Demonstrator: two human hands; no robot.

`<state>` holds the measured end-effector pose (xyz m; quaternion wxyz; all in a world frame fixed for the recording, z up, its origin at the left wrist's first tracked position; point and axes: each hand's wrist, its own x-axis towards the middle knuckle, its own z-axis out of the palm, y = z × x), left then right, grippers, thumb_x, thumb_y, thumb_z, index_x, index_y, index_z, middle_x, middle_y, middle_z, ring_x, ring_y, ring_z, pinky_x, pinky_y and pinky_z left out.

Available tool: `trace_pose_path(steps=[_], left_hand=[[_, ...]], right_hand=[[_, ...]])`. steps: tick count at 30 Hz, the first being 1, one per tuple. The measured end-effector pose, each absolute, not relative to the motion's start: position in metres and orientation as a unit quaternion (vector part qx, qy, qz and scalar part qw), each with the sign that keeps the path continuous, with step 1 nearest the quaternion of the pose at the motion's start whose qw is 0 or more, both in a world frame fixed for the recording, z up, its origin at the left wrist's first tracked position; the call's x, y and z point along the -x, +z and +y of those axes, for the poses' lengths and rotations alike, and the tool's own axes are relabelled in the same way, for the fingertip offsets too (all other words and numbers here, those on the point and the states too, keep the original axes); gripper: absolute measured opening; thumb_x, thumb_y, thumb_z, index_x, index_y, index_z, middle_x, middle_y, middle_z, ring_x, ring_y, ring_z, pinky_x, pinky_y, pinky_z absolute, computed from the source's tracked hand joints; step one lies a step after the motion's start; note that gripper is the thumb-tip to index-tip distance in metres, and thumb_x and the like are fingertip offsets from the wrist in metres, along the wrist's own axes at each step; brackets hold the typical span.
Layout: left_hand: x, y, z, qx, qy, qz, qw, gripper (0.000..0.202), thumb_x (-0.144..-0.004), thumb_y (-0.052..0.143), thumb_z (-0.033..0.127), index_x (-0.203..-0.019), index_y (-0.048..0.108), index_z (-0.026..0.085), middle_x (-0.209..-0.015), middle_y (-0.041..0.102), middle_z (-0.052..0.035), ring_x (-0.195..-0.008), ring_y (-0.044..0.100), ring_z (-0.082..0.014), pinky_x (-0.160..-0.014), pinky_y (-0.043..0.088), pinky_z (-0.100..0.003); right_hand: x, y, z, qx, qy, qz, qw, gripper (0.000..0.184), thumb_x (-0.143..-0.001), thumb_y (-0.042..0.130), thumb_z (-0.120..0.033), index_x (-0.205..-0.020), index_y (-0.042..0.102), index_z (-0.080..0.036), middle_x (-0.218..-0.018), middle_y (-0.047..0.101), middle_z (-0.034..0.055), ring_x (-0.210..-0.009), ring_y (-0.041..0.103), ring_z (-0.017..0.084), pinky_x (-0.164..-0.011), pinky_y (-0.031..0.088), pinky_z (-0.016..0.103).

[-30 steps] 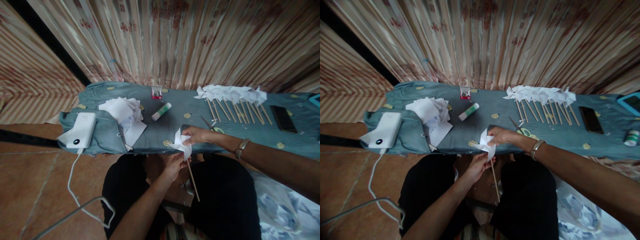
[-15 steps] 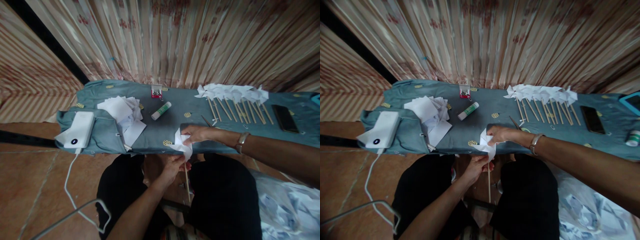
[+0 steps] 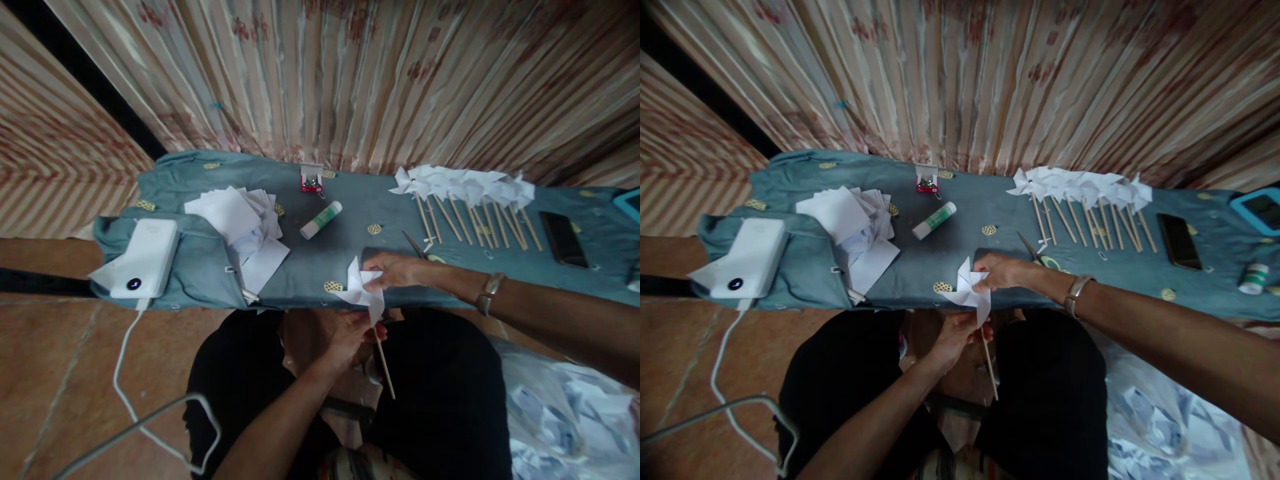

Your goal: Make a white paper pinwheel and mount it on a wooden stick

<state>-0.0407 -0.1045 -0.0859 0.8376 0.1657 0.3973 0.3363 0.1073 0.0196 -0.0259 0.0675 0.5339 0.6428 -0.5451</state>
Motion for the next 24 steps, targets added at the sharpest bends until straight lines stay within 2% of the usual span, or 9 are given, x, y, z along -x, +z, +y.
trace_pose_path(steps=[7, 19, 24], left_hand=[[0.0366, -0.0852, -0.1041, -0.156, 0.345, 0.404, 0.833, 0.06, -0.041, 0.084, 0.061, -0.068, 0.068, 0.01, -0.056, 0.066, -0.0056, -0.052, 0.061, -0.016, -0.061, 0.049, -0.029], [0.0316, -0.0842, -0.1027, -0.139, 0.345, 0.405, 0.836, 0.055, -0.042, 0.085, 0.058, -0.067, 0.069, 0.011, -0.057, 0.067, -0.0053, -0.051, 0.063, -0.0159, -0.058, 0.05, -0.029], [0.0326, -0.0846, -0.1035, -0.142, 0.35, 0.396, 0.837, 0.055, -0.044, 0.085, 0.057, -0.068, 0.069, 0.011, -0.061, 0.068, -0.0056, -0.055, 0.064, -0.0164, -0.06, 0.052, -0.029]], right_hand=[[-0.1081, -0.0266, 0.0174, -0.533, -0.563, 0.631, 0.037, 0.022, -0.059, 0.075, -0.035, -0.064, 0.06, -0.02, -0.06, 0.058, -0.002, -0.057, 0.053, 0.014, -0.054, 0.039, 0.027], [-0.1059, -0.0199, 0.0165, -0.532, -0.539, 0.649, 0.069, 0.016, -0.068, 0.071, -0.03, -0.071, 0.061, -0.018, -0.068, 0.061, -0.0006, -0.066, 0.055, 0.015, -0.058, 0.041, 0.025], [-0.1046, -0.0182, 0.0164, -0.536, -0.526, 0.656, 0.079, 0.018, -0.067, 0.071, -0.032, -0.073, 0.061, -0.018, -0.07, 0.061, -0.0008, -0.066, 0.055, 0.015, -0.059, 0.04, 0.025]])
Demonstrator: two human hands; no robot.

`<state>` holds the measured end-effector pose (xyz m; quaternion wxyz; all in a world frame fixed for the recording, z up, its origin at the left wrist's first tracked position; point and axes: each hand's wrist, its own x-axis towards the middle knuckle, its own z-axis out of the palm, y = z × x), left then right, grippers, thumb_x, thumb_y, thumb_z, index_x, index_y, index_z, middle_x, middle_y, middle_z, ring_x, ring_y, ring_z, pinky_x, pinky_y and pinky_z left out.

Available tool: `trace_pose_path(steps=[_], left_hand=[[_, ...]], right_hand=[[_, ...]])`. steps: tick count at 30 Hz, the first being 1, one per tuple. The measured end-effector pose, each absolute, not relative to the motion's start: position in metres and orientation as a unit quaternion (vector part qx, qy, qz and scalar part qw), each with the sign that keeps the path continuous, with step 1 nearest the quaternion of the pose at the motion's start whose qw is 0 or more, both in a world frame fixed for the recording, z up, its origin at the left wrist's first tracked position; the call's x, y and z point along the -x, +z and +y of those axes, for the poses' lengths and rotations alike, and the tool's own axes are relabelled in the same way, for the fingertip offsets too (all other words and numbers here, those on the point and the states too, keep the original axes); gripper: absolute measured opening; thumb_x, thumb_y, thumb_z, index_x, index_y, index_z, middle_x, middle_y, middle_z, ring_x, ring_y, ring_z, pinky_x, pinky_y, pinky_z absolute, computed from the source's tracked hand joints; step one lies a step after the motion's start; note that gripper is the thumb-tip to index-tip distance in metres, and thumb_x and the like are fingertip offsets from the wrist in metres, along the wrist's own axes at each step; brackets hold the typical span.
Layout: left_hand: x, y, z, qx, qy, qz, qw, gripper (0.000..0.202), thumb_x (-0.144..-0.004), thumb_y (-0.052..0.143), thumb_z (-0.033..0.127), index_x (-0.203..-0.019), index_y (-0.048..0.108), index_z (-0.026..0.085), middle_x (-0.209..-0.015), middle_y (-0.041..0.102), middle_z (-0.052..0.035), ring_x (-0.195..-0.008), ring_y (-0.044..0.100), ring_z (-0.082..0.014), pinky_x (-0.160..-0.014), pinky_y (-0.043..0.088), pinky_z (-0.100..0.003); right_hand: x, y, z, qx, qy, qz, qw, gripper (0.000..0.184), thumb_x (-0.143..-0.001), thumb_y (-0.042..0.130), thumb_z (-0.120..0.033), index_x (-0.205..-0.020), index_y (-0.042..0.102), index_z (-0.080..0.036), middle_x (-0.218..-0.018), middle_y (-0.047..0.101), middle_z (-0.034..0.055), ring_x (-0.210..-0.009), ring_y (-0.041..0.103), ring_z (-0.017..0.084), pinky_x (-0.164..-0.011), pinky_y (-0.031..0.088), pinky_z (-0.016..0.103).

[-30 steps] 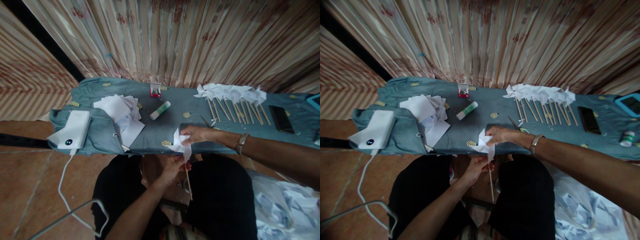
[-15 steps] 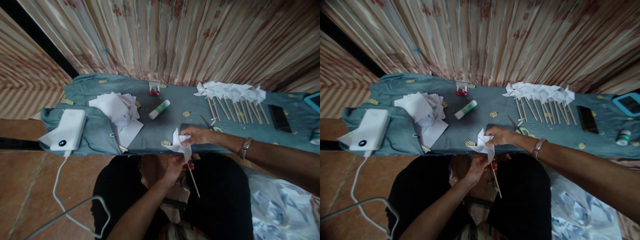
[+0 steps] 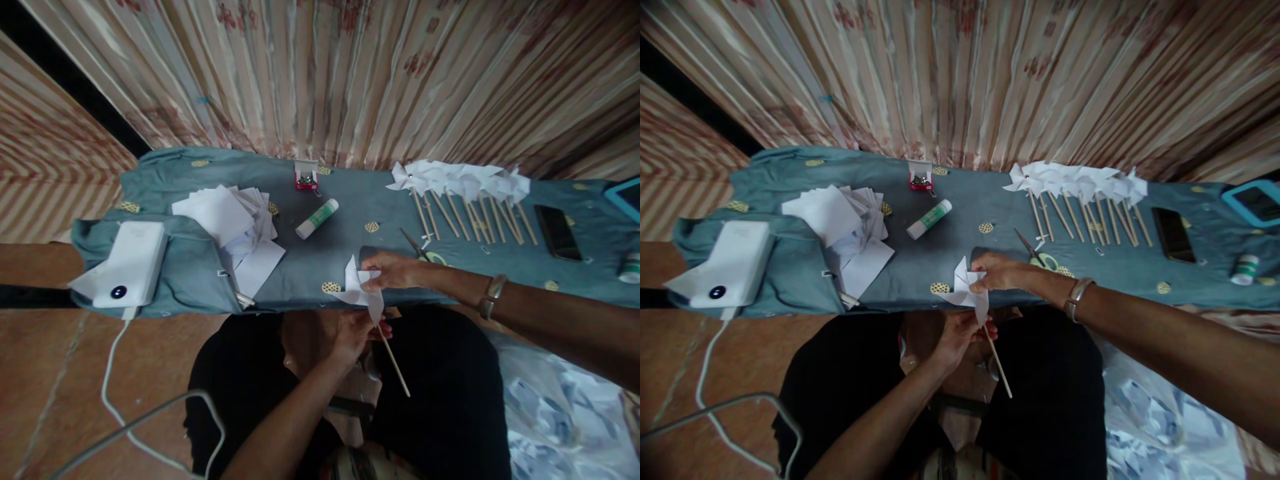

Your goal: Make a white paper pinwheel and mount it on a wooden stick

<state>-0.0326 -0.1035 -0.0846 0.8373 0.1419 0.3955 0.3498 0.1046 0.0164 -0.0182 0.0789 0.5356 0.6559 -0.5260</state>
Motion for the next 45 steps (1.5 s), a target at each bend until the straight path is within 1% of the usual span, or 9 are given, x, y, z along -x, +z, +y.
trace_pose_path(steps=[7, 14, 19, 25, 31, 35, 37, 41, 45], left_hand=[[0.037, -0.081, -0.105, -0.158, 0.355, 0.38, 0.839, 0.053, -0.049, 0.084, 0.056, -0.073, 0.07, 0.011, -0.062, 0.069, -0.0074, -0.057, 0.065, -0.0177, -0.065, 0.051, -0.031], [0.041, -0.076, -0.103, -0.169, 0.354, 0.375, 0.84, 0.053, -0.051, 0.085, 0.054, -0.076, 0.07, 0.01, -0.062, 0.069, -0.0072, -0.058, 0.065, -0.0178, -0.067, 0.05, -0.031], [0.04, -0.073, -0.102, -0.168, 0.353, 0.375, 0.84, 0.052, -0.05, 0.086, 0.052, -0.075, 0.071, 0.01, -0.061, 0.068, -0.0065, -0.055, 0.063, -0.0148, -0.064, 0.05, -0.028], [0.038, -0.065, -0.098, -0.168, 0.347, 0.375, 0.843, 0.054, -0.049, 0.086, 0.053, -0.078, 0.071, 0.009, -0.062, 0.068, -0.0067, -0.056, 0.063, -0.0149, -0.065, 0.05, -0.029], [0.037, -0.055, -0.091, -0.172, 0.355, 0.388, 0.833, 0.054, -0.05, 0.085, 0.054, -0.077, 0.071, 0.01, -0.064, 0.069, -0.0072, -0.057, 0.064, -0.0153, -0.064, 0.049, -0.028], [0.036, -0.047, -0.083, -0.19, 0.37, 0.388, 0.822, 0.053, -0.051, 0.086, 0.053, -0.077, 0.071, 0.01, -0.064, 0.069, -0.0075, -0.058, 0.064, -0.0161, -0.066, 0.051, -0.029], [0.034, -0.041, -0.076, -0.204, 0.38, 0.387, 0.815, 0.051, -0.052, 0.086, 0.052, -0.077, 0.072, 0.01, -0.065, 0.07, -0.0073, -0.059, 0.065, -0.0158, -0.067, 0.052, -0.029], [0.03, -0.026, -0.059, -0.233, 0.407, 0.401, 0.787, 0.051, -0.052, 0.084, 0.055, -0.077, 0.072, 0.011, -0.063, 0.07, -0.0055, -0.055, 0.064, -0.0145, -0.066, 0.053, -0.029], [0.026, -0.01, -0.036, -0.274, 0.441, 0.406, 0.753, 0.05, -0.053, 0.083, 0.053, -0.077, 0.072, 0.012, -0.063, 0.07, -0.005, -0.056, 0.065, -0.0149, -0.065, 0.053, -0.028]], right_hand=[[-0.106, -0.019, 0.009, -0.567, -0.536, 0.625, 0.017, 0.025, -0.06, 0.076, -0.037, -0.067, 0.06, -0.019, -0.062, 0.058, -0.002, -0.059, 0.052, 0.014, -0.055, 0.039, 0.026], [-0.112, -0.017, 0.002, -0.55, -0.624, 0.552, -0.06, 0.036, -0.058, 0.08, -0.041, -0.077, 0.064, -0.015, -0.067, 0.061, -0.0025, -0.063, 0.055, 0.012, -0.061, 0.043, 0.026], [-0.115, -0.016, -0.001, -0.551, -0.647, 0.52, -0.087, 0.044, -0.054, 0.082, -0.048, -0.078, 0.065, -0.015, -0.07, 0.064, -0.002, -0.067, 0.057, 0.012, -0.067, 0.044, 0.027], [-0.122, -0.012, -0.003, -0.558, -0.65, 0.504, -0.109, 0.051, -0.055, 0.081, -0.056, -0.082, 0.067, -0.016, -0.077, 0.067, -0.0006, -0.074, 0.06, 0.014, -0.072, 0.045, 0.028], [-0.136, -0.013, -0.008, -0.589, -0.603, 0.487, -0.227, 0.06, -0.058, 0.072, -0.071, -0.085, 0.067, -0.017, -0.08, 0.069, 0.0023, -0.075, 0.061, 0.016, -0.073, 0.047, 0.031], [-0.148, -0.019, -0.012, -0.617, -0.548, 0.448, -0.344, 0.065, -0.057, 0.069, -0.075, -0.092, 0.067, -0.02, -0.1, 0.071, 0.0083, -0.092, 0.065, 0.023, -0.08, 0.049, 0.034], [-0.155, -0.022, -0.014, -0.631, -0.518, 0.441, -0.371, 0.065, -0.059, 0.068, -0.076, -0.094, 0.066, -0.021, -0.104, 0.07, 0.0092, -0.097, 0.064, 0.024, -0.082, 0.049, 0.034], [-0.163, -0.02, -0.02, -0.649, -0.483, 0.45, -0.378, 0.066, -0.057, 0.07, -0.074, -0.095, 0.064, -0.02, -0.095, 0.071, 0.0085, -0.085, 0.065, 0.021, -0.074, 0.049, 0.032], [-0.158, -0.012, -0.032, -0.623, -0.531, 0.444, -0.364, 0.064, -0.055, 0.073, -0.072, -0.09, 0.066, -0.019, -0.088, 0.072, 0.0075, -0.068, 0.06, 0.014, -0.063, 0.045, 0.028]])
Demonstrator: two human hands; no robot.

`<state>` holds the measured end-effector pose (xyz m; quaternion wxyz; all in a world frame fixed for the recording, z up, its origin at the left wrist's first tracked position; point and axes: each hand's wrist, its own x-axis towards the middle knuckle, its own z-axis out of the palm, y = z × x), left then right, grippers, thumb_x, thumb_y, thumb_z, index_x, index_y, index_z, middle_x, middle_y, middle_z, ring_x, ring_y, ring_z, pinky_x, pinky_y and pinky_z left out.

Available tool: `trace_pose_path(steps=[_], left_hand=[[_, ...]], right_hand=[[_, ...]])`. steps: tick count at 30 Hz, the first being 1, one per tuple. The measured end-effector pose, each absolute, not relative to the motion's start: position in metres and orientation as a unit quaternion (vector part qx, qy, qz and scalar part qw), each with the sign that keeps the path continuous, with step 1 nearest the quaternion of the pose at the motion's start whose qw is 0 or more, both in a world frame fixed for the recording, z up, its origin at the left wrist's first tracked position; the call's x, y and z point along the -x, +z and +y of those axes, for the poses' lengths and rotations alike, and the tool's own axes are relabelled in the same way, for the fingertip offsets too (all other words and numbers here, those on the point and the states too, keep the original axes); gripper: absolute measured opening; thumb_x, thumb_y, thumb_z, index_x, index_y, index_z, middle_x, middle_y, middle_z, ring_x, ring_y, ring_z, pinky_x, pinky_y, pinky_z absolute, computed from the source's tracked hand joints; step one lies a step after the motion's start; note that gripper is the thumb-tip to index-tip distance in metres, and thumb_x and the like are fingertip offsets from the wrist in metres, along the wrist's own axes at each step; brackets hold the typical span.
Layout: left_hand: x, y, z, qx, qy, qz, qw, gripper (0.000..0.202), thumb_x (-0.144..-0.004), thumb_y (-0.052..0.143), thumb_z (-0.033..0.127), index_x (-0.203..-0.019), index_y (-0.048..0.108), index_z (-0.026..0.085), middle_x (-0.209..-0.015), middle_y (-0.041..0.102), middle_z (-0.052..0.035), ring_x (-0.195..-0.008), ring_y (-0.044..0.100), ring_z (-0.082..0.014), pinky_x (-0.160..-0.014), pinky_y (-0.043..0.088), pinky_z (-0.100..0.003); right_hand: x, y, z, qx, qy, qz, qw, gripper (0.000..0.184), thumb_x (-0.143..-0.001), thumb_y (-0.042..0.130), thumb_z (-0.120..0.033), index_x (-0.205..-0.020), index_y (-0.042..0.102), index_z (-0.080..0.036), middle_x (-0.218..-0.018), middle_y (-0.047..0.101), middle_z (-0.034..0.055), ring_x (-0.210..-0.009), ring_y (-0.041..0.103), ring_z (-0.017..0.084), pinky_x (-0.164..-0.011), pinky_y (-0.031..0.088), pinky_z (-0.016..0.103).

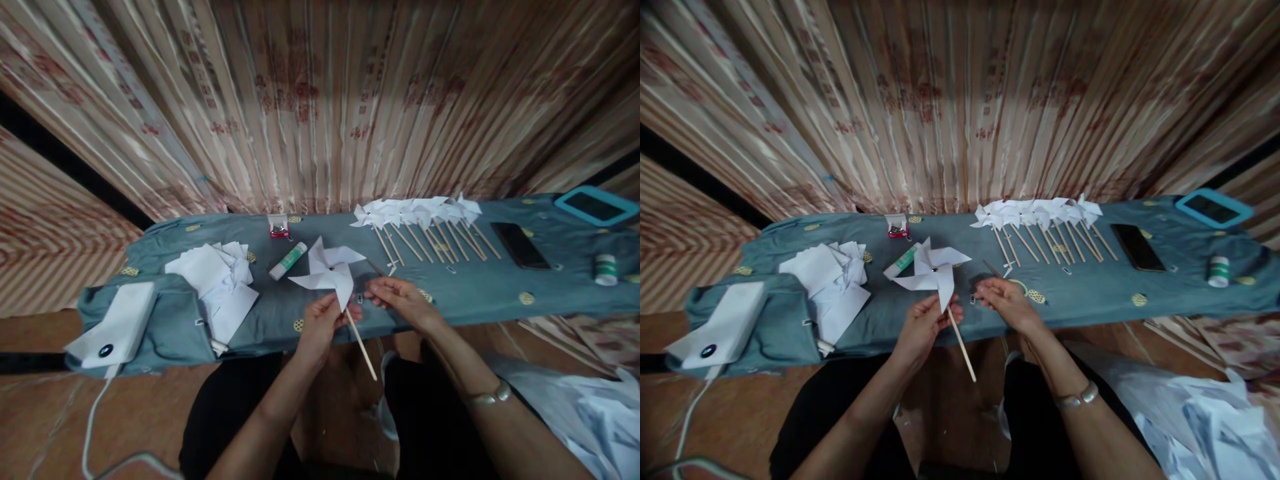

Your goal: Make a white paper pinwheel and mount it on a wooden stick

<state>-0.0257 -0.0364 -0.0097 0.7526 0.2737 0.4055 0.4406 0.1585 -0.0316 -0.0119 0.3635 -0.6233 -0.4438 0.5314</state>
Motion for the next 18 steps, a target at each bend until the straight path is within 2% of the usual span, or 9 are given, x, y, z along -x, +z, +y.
trace_pose_path(steps=[4, 7, 11, 18], left_hand=[[0.02, 0.004, -0.011, -0.309, 0.467, 0.395, 0.729, 0.047, -0.056, 0.082, 0.049, -0.081, 0.072, 0.011, -0.069, 0.072, -0.0069, -0.06, 0.067, -0.0166, -0.066, 0.053, -0.029], [0.017, 0.007, 0.004, -0.317, 0.482, 0.385, 0.721, 0.042, -0.056, 0.083, 0.043, -0.081, 0.071, 0.011, -0.071, 0.073, -0.007, -0.061, 0.067, -0.0157, -0.066, 0.053, -0.028], [0.016, 0.0, 0.013, -0.316, 0.485, 0.399, 0.711, 0.042, -0.057, 0.083, 0.042, -0.082, 0.072, 0.012, -0.072, 0.073, -0.0075, -0.062, 0.068, -0.0169, -0.065, 0.054, -0.029], [0.022, -0.011, 0.016, -0.313, 0.492, 0.409, 0.701, 0.043, -0.058, 0.082, 0.045, -0.081, 0.072, 0.011, -0.072, 0.074, -0.0091, -0.068, 0.07, -0.021, -0.065, 0.054, -0.029]], right_hand=[[-0.144, -0.006, -0.042, 0.545, 0.626, -0.446, 0.335, 0.06, -0.064, 0.066, -0.073, -0.083, 0.068, -0.016, -0.083, 0.072, 0.0058, -0.059, 0.055, 0.01, -0.057, 0.04, 0.025], [-0.136, -0.006, -0.044, 0.514, 0.651, -0.456, 0.321, 0.058, -0.066, 0.066, -0.072, -0.082, 0.069, -0.015, -0.081, 0.073, 0.0053, -0.056, 0.051, 0.008, -0.054, 0.037, 0.023], [-0.13, -0.008, -0.039, 0.503, 0.666, -0.456, 0.308, 0.048, -0.065, 0.074, -0.062, -0.075, 0.065, -0.017, -0.075, 0.071, 0.0017, -0.054, 0.05, 0.007, -0.053, 0.035, 0.021], [-0.112, -0.01, -0.024, 0.503, 0.681, -0.45, 0.286, 0.048, -0.059, 0.078, -0.061, -0.068, 0.061, -0.017, -0.068, 0.068, 0.0004, -0.055, 0.051, 0.007, -0.053, 0.034, 0.021]])
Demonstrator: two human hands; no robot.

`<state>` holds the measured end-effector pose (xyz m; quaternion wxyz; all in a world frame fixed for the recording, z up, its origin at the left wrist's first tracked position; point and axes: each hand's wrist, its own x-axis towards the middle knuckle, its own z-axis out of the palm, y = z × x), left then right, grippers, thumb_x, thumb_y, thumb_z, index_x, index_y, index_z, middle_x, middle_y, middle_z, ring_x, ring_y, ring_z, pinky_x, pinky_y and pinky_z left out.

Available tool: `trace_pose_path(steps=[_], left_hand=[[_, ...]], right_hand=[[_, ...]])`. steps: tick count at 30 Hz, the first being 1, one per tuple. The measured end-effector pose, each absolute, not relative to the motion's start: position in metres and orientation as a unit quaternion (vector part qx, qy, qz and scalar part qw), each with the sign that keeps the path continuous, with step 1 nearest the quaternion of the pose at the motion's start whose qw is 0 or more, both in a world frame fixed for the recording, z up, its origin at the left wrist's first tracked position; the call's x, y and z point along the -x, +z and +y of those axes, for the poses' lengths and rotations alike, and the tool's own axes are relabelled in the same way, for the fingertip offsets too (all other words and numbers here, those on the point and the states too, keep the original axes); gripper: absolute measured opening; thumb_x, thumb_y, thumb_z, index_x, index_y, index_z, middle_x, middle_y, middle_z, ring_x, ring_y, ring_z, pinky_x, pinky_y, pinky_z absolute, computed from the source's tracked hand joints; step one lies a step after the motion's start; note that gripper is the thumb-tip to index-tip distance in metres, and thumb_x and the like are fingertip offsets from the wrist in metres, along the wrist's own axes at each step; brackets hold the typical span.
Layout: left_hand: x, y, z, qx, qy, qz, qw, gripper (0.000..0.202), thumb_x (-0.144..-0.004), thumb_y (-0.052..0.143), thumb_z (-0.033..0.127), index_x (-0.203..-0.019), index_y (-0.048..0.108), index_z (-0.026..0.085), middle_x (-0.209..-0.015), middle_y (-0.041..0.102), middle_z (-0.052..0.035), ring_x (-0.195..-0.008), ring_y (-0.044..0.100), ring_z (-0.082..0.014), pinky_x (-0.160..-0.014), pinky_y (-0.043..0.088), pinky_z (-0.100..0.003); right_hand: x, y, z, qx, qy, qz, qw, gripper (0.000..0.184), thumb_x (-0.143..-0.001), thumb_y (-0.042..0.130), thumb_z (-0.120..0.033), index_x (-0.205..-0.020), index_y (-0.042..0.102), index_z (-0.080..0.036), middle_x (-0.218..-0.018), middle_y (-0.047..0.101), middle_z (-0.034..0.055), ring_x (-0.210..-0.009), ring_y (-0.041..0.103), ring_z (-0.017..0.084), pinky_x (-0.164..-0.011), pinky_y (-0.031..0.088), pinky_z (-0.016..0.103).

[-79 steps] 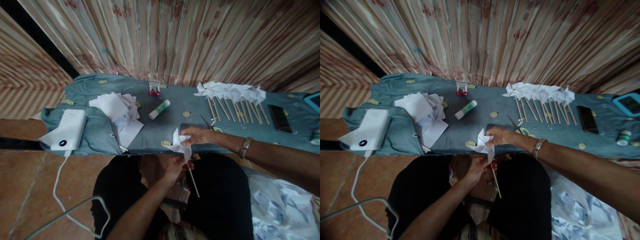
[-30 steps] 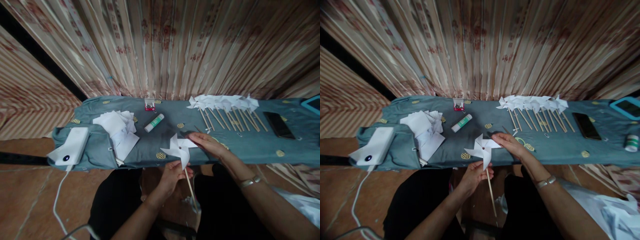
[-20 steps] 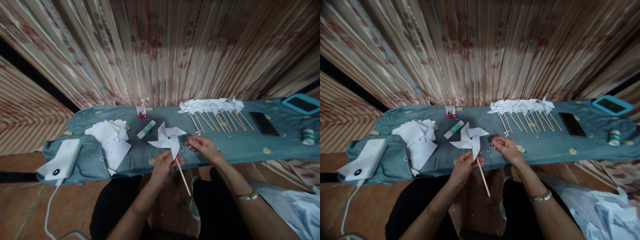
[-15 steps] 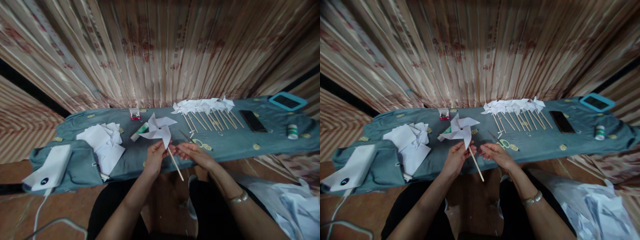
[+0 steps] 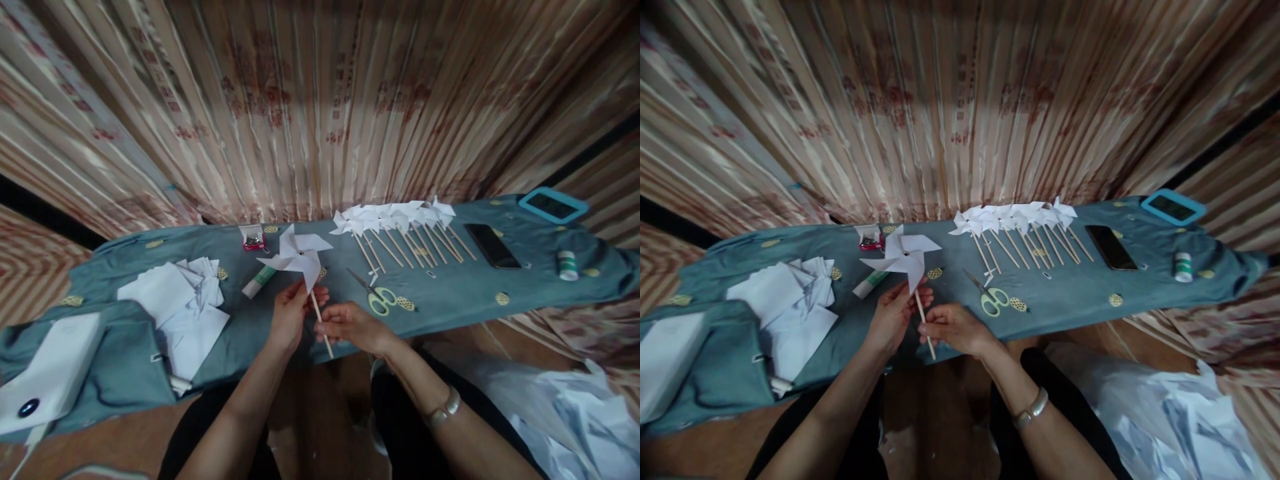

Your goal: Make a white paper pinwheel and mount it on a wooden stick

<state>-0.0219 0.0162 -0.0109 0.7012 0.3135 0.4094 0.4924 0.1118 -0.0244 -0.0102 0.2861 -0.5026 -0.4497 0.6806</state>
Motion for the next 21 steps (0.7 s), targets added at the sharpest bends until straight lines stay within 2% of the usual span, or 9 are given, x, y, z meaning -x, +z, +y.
trace_pose_path(steps=[5, 10, 16, 19, 21], left_hand=[[0.025, -0.017, 0.016, -0.307, 0.504, 0.415, 0.692, 0.04, -0.063, 0.079, 0.043, -0.087, 0.074, 0.012, -0.076, 0.075, -0.0088, -0.068, 0.07, -0.0197, -0.067, 0.053, -0.029], [0.031, -0.024, 0.014, -0.318, 0.504, 0.445, 0.669, 0.037, -0.06, 0.082, 0.037, -0.088, 0.076, 0.014, -0.082, 0.076, -0.0085, -0.073, 0.07, -0.0196, -0.072, 0.052, -0.029], [0.044, -0.026, 0.011, -0.327, 0.501, 0.471, 0.648, 0.037, -0.055, 0.084, 0.036, -0.084, 0.078, 0.015, -0.073, 0.075, -0.006, -0.066, 0.064, -0.0153, -0.068, 0.05, -0.027], [0.048, -0.025, 0.005, -0.329, 0.47, 0.469, 0.672, 0.038, -0.052, 0.086, 0.038, -0.082, 0.079, 0.015, -0.07, 0.074, -0.005, -0.064, 0.063, -0.0143, -0.067, 0.05, -0.027], [0.049, -0.024, -0.002, -0.339, 0.437, 0.463, 0.693, 0.04, -0.05, 0.087, 0.04, -0.08, 0.079, 0.016, -0.072, 0.074, -0.0055, -0.064, 0.063, -0.0142, -0.068, 0.05, -0.027]], right_hand=[[-0.109, -0.016, -0.015, 0.495, 0.666, -0.464, 0.311, 0.049, -0.06, 0.077, -0.062, -0.069, 0.061, -0.017, -0.07, 0.067, 0.0016, -0.055, 0.051, 0.009, -0.055, 0.039, 0.024], [-0.104, -0.023, -0.01, 0.499, 0.666, -0.456, 0.316, 0.052, -0.056, 0.077, -0.064, -0.072, 0.062, -0.017, -0.068, 0.067, 0.0016, -0.053, 0.051, 0.009, -0.055, 0.04, 0.025], [-0.111, -0.012, -0.006, 0.51, 0.638, -0.501, 0.288, 0.049, -0.06, 0.076, -0.062, -0.077, 0.067, -0.017, -0.07, 0.068, 0.0026, -0.055, 0.054, 0.011, -0.052, 0.039, 0.024], [-0.138, -0.003, 0.002, 0.549, 0.562, -0.521, 0.333, 0.05, -0.06, 0.074, -0.065, -0.076, 0.07, -0.018, -0.077, 0.072, 0.0051, -0.056, 0.055, 0.012, -0.053, 0.042, 0.026], [-0.156, 0.002, 0.008, 0.599, 0.461, -0.496, 0.427, 0.051, -0.057, 0.076, -0.066, -0.076, 0.071, -0.019, -0.073, 0.071, 0.0045, -0.059, 0.056, 0.014, -0.056, 0.044, 0.028]])
